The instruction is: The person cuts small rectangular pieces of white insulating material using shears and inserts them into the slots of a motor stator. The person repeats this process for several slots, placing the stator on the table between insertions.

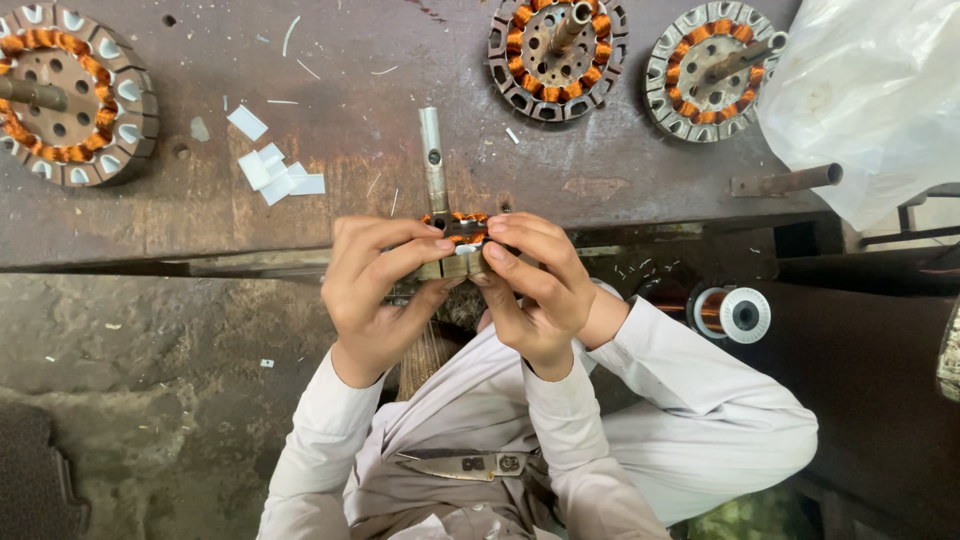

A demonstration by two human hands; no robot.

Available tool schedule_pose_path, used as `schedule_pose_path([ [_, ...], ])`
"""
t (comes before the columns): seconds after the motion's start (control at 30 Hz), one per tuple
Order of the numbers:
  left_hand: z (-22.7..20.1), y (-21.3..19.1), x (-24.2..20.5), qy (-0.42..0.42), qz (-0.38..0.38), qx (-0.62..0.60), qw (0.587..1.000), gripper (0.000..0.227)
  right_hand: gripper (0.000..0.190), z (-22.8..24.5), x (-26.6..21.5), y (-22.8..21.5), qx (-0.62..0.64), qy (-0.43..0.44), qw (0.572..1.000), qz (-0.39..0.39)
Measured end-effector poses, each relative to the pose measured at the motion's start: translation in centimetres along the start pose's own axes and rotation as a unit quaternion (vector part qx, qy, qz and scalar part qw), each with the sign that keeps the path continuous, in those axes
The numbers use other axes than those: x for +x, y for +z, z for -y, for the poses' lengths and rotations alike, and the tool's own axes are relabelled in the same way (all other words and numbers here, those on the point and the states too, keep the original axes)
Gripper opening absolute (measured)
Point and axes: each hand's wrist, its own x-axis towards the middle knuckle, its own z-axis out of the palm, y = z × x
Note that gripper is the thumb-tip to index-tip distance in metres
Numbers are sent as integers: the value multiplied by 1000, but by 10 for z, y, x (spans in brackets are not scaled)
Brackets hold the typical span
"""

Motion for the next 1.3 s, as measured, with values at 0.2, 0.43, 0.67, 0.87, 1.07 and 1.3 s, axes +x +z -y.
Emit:
schedule_pose_path([
  [0.2, -2, 0, 2, -4, 11, 1, 1000, 35, 31, -2, -4, -1, 5, 9, 1000, -5],
  [0.43, 5, 16, 33, -49, -14, 50, 997, 32, 28, -8, 24, 12, -53, 134, 989, -45],
  [0.67, 14, 18, 59, -85, -22, 30, 996, 28, 49, 4, 20, -10, -137, 124, 982, 31],
  [0.87, 30, 9, 62, -110, 15, 7, 994, 41, 16, 27, -39, -86, -92, 145, 866, 469],
  [1.07, 40, -2, 54, -61, 44, -18, 997, 60, 49, 77, -136, -120, -23, 338, 667, 663],
  [1.3, 41, 1, 47, -62, 39, 15, 997, 51, 65, 90, -176, -147, 4, 406, 683, 607],
])
